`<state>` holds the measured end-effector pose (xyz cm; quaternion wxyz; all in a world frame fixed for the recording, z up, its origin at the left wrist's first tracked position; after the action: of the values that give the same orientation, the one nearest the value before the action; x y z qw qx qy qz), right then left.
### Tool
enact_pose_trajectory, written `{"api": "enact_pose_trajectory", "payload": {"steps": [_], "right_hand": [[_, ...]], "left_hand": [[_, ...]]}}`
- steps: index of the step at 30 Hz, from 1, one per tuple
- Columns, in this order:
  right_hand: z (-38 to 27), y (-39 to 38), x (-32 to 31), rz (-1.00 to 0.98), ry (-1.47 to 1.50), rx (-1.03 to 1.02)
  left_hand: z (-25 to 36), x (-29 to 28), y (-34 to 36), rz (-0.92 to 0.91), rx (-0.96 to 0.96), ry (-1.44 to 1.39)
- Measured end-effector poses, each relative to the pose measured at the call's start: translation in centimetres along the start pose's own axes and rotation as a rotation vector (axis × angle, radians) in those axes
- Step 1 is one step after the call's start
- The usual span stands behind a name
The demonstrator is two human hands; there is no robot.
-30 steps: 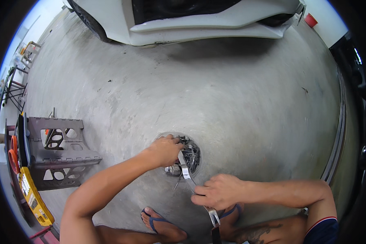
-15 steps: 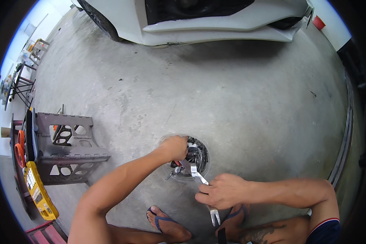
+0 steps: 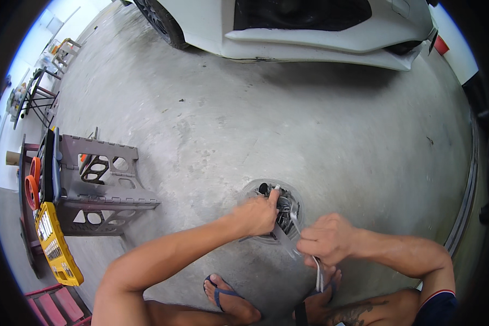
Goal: The person selects fasteners from a container and uses a screwdriver to secure a plastic engine bay cover. They then align and attach a white front bumper to the car, fastening it with screws.
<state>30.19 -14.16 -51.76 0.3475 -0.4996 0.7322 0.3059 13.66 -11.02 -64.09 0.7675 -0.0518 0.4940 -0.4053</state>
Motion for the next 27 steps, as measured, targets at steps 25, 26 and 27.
{"api": "enact_pose_trajectory", "payload": {"steps": [25,26,27], "right_hand": [[1.2,-0.1,2.7,-0.233,-0.024,0.266],[1.0,-0.2,2.9,-0.265,-0.028,0.274],[0.9,-0.2,2.9,-0.263,-0.037,0.272]], "left_hand": [[2.0,-0.2,4.2,-0.186,-0.101,0.168],[2.0,-0.1,4.4,-0.138,-0.125,0.140],[1.6,0.0,4.4,-0.109,-0.158,0.117]]}}
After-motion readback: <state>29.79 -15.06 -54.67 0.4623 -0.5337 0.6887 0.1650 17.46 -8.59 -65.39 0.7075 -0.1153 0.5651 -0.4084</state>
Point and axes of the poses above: each hand's wrist, its own y-axis towards the middle knuckle, its own x-axis out of the palm, z = x × y, the point moved 5 cm from there along y, towards the middle knuckle, and after that the axes turned 4 degrees about -z, right-handed, at the moved point
